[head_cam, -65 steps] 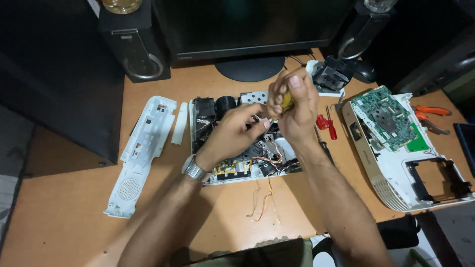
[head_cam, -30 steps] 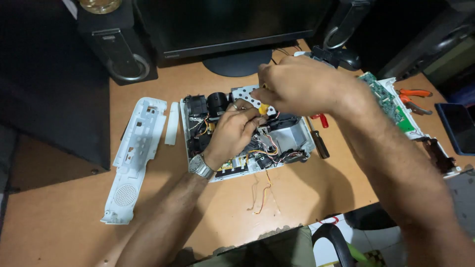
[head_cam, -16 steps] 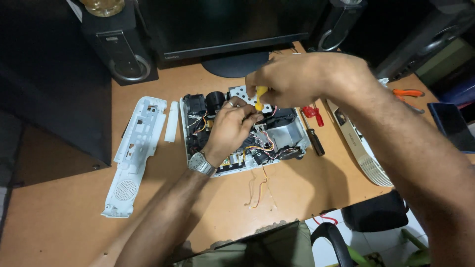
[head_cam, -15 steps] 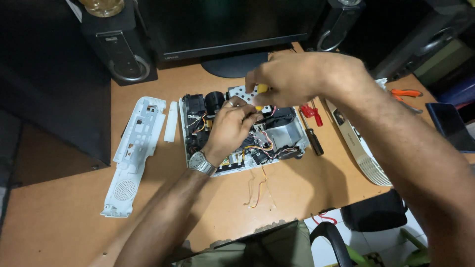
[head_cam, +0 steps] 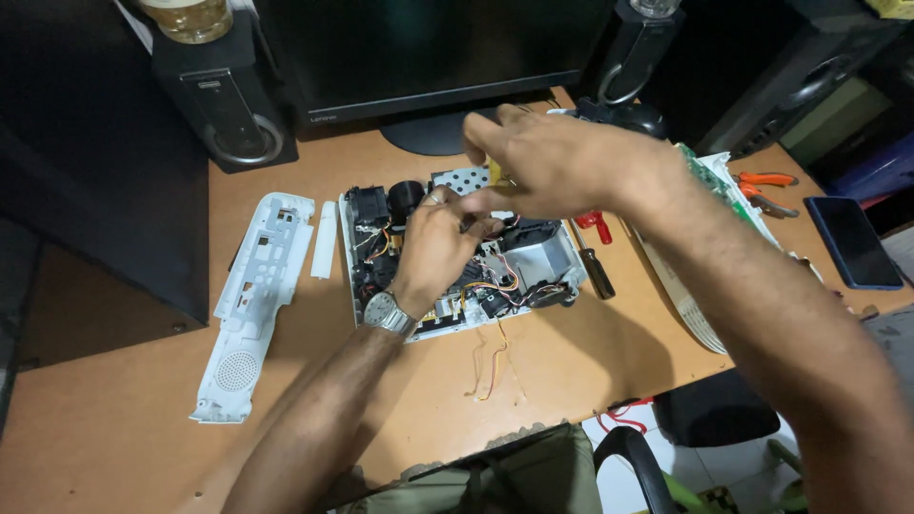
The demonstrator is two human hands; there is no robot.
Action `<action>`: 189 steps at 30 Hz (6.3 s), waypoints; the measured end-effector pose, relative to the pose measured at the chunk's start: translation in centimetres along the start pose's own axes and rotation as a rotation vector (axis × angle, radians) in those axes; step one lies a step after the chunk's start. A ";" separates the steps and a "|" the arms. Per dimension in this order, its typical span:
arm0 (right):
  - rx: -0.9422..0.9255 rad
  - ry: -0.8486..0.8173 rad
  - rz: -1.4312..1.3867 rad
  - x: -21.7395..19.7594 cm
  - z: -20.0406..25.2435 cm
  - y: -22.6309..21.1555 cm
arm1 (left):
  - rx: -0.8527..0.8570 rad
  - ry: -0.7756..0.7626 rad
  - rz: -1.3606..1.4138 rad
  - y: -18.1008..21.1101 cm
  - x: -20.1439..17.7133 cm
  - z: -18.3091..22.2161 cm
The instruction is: Disassembling a projector by removing screws and disconnecting internal wiring to extract the lens assembly.
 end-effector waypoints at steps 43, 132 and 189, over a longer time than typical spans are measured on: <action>-0.186 0.590 -1.281 13.2 -0.8 2.5 | -0.076 0.021 0.005 1.3 -1.4 -0.1; 0.138 1.585 -1.217 17.2 -0.5 14.3 | -0.006 -0.218 -0.021 1.0 4.0 -8.9; 0.029 1.195 -1.727 17.5 -0.8 12.7 | -0.174 0.095 -0.088 -0.7 -11.4 0.7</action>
Point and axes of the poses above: each hand's wrist, its own z-axis away from the middle knuckle, its own x-axis out of the palm, y = z × x, the point moved 2 cm from there along -z, towards the middle knuckle, and after that the axes turned 7 degrees about x, right-handed, at the moved point
